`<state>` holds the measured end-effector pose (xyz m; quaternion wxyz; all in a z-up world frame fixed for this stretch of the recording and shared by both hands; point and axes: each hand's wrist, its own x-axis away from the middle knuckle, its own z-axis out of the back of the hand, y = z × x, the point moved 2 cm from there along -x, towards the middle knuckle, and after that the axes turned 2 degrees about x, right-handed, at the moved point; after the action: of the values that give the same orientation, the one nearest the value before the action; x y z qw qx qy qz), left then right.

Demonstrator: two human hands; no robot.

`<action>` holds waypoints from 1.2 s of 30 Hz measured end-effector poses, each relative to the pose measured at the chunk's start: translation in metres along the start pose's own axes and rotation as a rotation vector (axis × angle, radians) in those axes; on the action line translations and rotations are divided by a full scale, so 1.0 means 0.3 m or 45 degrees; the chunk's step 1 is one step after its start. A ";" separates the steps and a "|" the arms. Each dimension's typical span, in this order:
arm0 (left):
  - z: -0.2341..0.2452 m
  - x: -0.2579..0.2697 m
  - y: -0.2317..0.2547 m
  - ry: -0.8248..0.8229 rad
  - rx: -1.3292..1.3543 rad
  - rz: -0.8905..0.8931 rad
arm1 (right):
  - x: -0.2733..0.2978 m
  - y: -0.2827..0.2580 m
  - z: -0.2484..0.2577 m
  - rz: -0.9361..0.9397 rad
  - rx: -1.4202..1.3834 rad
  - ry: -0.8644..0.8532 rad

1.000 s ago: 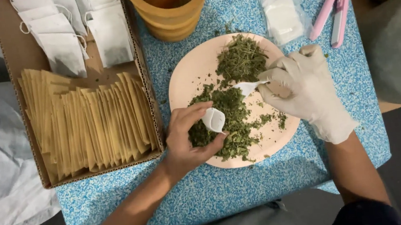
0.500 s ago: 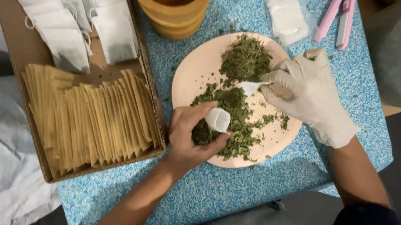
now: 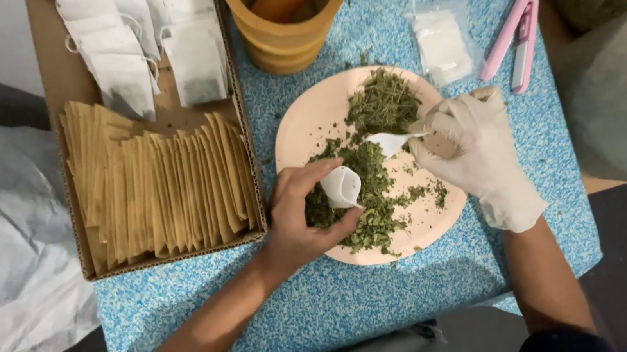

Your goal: Filling small white filter bags with loose green tea leaves using a plastic spoon on a production table.

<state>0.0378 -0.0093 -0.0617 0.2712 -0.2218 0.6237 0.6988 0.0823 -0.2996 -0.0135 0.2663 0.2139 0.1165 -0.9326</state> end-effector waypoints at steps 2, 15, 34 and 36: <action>0.002 -0.014 0.006 -0.002 0.002 -0.009 | -0.021 -0.015 0.005 0.037 0.043 0.004; -0.002 0.005 -0.010 -0.018 -0.012 0.011 | -0.010 -0.045 0.001 0.071 0.177 0.006; -0.007 -0.016 0.020 -0.009 0.018 0.008 | 0.000 -0.036 0.030 0.056 0.075 0.083; -0.002 -0.022 0.019 -0.026 0.012 0.019 | 0.000 -0.020 0.043 0.056 0.110 0.156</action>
<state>0.0391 -0.0112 -0.0534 0.2734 -0.2085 0.6258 0.7001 0.0747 -0.2989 -0.0015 0.2696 0.2845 0.0875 -0.9158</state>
